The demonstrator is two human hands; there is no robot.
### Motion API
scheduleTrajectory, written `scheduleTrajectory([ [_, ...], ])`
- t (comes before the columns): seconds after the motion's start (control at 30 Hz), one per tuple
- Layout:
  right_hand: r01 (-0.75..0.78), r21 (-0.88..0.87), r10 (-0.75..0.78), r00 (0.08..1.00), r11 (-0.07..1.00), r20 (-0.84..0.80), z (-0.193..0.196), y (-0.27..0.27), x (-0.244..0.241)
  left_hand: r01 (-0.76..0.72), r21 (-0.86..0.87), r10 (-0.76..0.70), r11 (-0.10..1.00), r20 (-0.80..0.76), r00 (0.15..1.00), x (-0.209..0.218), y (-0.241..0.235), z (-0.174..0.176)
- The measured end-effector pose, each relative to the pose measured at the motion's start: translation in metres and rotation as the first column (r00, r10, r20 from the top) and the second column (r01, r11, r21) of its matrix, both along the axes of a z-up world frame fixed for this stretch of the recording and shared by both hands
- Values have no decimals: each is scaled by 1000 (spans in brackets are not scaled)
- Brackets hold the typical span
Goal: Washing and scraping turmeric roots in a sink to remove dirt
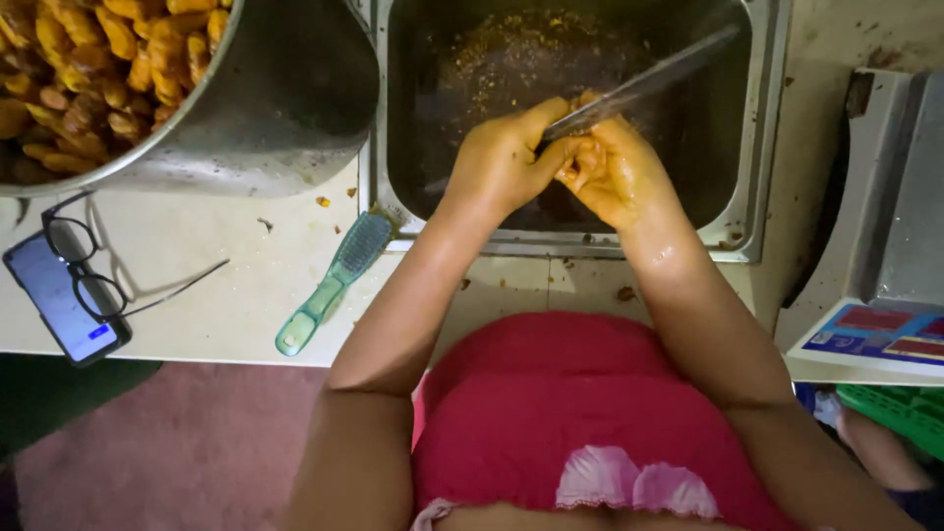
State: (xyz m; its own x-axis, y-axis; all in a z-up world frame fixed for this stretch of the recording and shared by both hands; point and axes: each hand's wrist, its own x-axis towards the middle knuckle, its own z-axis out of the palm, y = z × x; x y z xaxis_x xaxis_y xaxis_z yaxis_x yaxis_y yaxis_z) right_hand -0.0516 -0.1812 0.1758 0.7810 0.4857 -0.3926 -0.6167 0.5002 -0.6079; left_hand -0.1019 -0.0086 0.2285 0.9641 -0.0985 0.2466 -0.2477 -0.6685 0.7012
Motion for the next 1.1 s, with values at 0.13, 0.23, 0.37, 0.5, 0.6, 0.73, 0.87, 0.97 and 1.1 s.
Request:
scheduleTrajectory([
  [0.13,-43,34,40,994,998,102,1,-4,-5,-13,-452,-47,892,-121,992,3,0,-17],
  [0.23,-85,80,70,982,993,176,22,-1,-10,8,-761,-114,649,-87,990,4,-7,-28],
  [0.37,-76,47,62,964,996,258,19,0,-8,-58,-854,-158,518,-162,974,5,-9,-29],
  [0.5,-70,32,61,976,997,210,12,-10,0,2,-513,-20,858,-30,999,5,7,-22],
  [0.6,-17,-38,24,982,999,186,21,-11,1,-39,-289,-1,957,-136,991,-1,14,13],
  [0.73,-40,-30,46,969,999,243,21,-10,1,-17,-181,2,983,-83,997,2,12,7],
  [0.87,7,71,-18,989,997,146,11,-12,0,0,-82,5,997,60,998,0,8,-1],
  [0.97,-55,7,53,981,998,186,12,-7,-2,-15,105,-11,994,241,971,-6,1,3],
  [1.1,-35,-20,37,994,999,105,5,-8,-4,-3,-2,3,1000,189,982,-7,5,-5],
])
